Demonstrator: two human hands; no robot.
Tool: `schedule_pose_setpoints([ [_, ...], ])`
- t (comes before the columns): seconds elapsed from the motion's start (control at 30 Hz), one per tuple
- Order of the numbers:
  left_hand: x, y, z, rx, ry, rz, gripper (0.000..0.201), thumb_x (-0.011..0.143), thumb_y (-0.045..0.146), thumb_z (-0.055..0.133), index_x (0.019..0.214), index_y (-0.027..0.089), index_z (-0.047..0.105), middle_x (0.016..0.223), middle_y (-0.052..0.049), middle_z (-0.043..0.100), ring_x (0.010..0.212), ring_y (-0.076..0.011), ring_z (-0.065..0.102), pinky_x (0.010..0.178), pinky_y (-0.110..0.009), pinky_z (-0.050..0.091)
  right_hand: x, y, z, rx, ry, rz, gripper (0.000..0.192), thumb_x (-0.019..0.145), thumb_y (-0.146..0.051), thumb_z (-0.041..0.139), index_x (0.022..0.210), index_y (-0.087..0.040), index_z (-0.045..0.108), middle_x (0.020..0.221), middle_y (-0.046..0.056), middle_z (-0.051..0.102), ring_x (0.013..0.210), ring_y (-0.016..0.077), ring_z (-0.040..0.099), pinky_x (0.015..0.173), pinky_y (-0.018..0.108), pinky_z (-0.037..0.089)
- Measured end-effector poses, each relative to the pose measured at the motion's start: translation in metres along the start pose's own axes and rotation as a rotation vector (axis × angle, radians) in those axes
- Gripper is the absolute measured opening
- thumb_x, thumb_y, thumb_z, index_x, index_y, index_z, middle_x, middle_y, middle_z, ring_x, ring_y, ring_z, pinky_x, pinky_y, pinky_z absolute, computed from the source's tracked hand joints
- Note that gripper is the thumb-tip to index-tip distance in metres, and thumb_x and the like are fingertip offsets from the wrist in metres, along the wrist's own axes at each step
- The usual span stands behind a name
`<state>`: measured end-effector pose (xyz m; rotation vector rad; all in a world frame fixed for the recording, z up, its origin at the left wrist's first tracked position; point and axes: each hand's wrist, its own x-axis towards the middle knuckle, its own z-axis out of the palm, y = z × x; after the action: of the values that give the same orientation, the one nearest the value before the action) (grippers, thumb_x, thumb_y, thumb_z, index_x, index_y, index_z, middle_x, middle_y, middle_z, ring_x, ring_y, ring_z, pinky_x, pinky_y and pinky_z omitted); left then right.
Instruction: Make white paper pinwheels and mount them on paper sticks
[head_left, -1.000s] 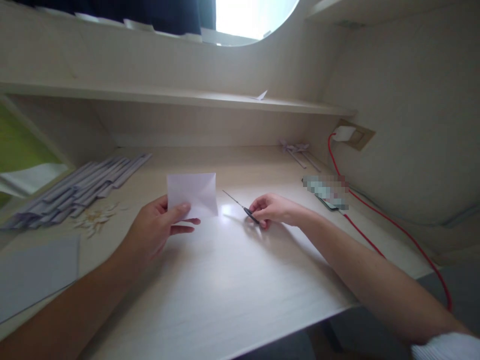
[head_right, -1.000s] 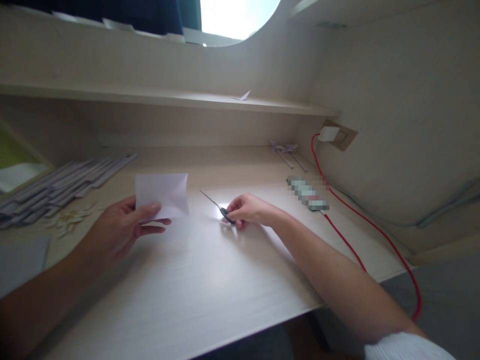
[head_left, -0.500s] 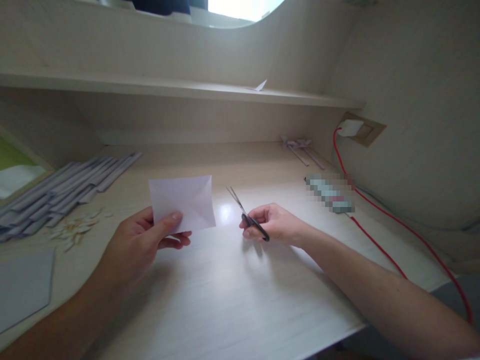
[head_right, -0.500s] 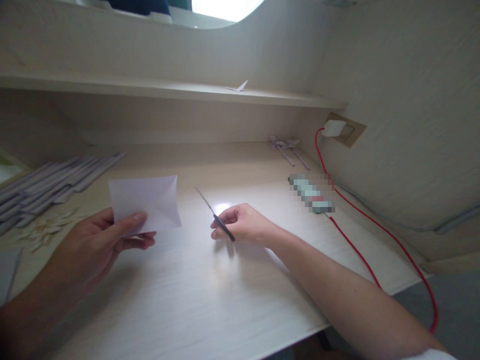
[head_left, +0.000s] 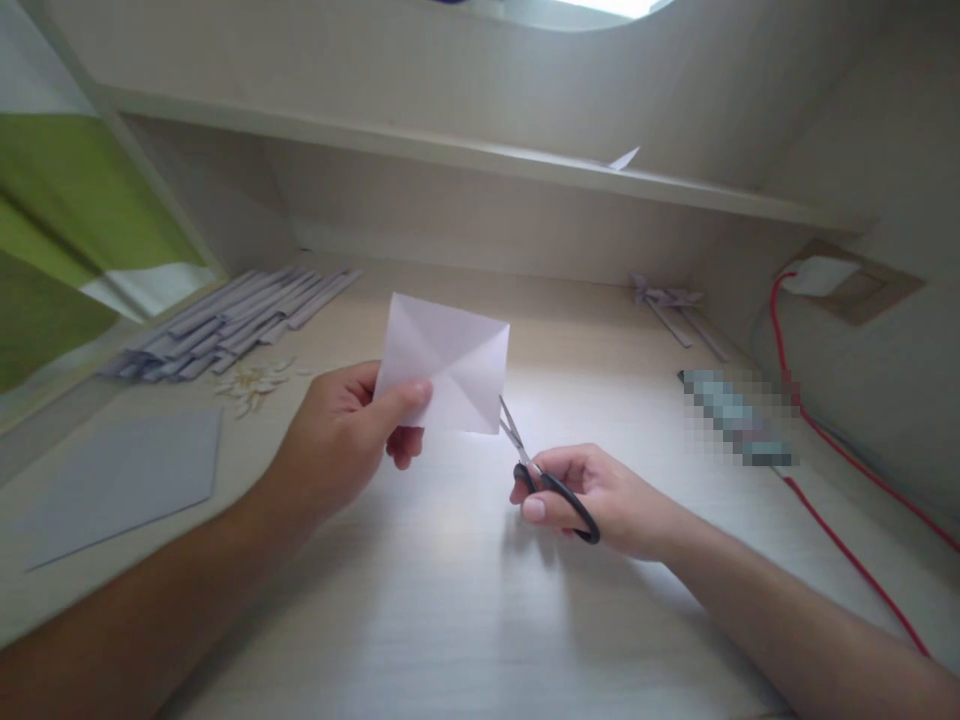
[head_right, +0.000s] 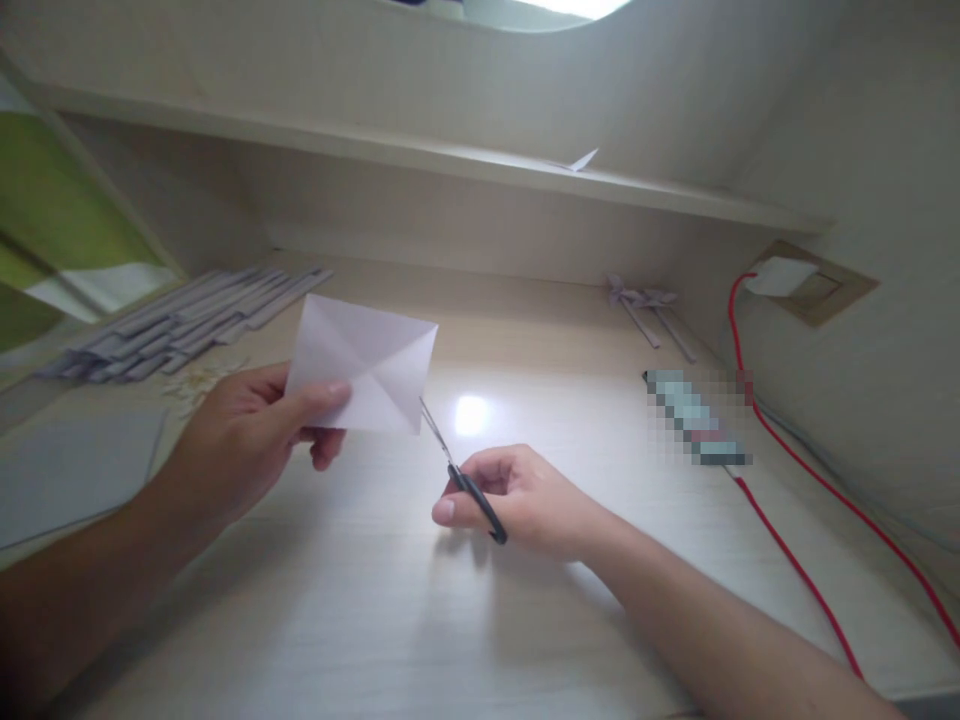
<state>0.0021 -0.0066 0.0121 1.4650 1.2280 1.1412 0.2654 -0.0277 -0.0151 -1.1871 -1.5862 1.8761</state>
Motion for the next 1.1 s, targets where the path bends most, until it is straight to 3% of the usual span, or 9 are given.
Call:
schedule_pose_setpoints([
  [0.3, -0.004, 0.015, 0.004, 0.182, 0.059, -0.006, 0.043, 0.088, 0.03, 0.06, 0.047, 0.019, 0.052, 0.041, 0.003, 0.053, 0.04, -0.0094, 0.046, 0.047, -0.024, 0.035, -0.005, -0.001, 0.002, -0.087, -0.025, 0.019, 0.037, 0.08, -0.048, 0.085, 0.086, -0.014, 0.071, 0.073, -0.001, 0.053, 0.068, 0.0116, 0.043, 0.06, 0.026, 0.029],
  [0.73, -0.002, 0.003, 0.004, 0.049, -0.027, -0.028, 0.043, 0.089, 0.033, 0.061, 0.048, 0.02, 0.053, 0.043, 0.001, 0.053, 0.04, -0.0112, 0.046, 0.044, -0.025, 0.034, -0.005, -0.004, 0.006, -0.099, -0.004, 0.052, 0.043, 0.074, -0.054, 0.087, 0.08, -0.015, 0.069, 0.07, 0.0, 0.054, 0.066, 0.0131, 0.044, 0.06, 0.026, 0.031],
  [1.1, -0.001, 0.0, 0.004, 0.007, -0.055, -0.06, 0.043, 0.088, 0.033, 0.061, 0.048, 0.02, 0.053, 0.043, 0.001, 0.053, 0.04, -0.0113, 0.045, 0.044, -0.026, 0.034, -0.005, -0.002, 0.006, -0.091, 0.009, 0.052, 0.038, 0.074, -0.046, 0.089, 0.077, -0.015, 0.067, 0.066, -0.003, 0.052, 0.063, 0.0113, 0.043, 0.057, 0.026, 0.027],
])
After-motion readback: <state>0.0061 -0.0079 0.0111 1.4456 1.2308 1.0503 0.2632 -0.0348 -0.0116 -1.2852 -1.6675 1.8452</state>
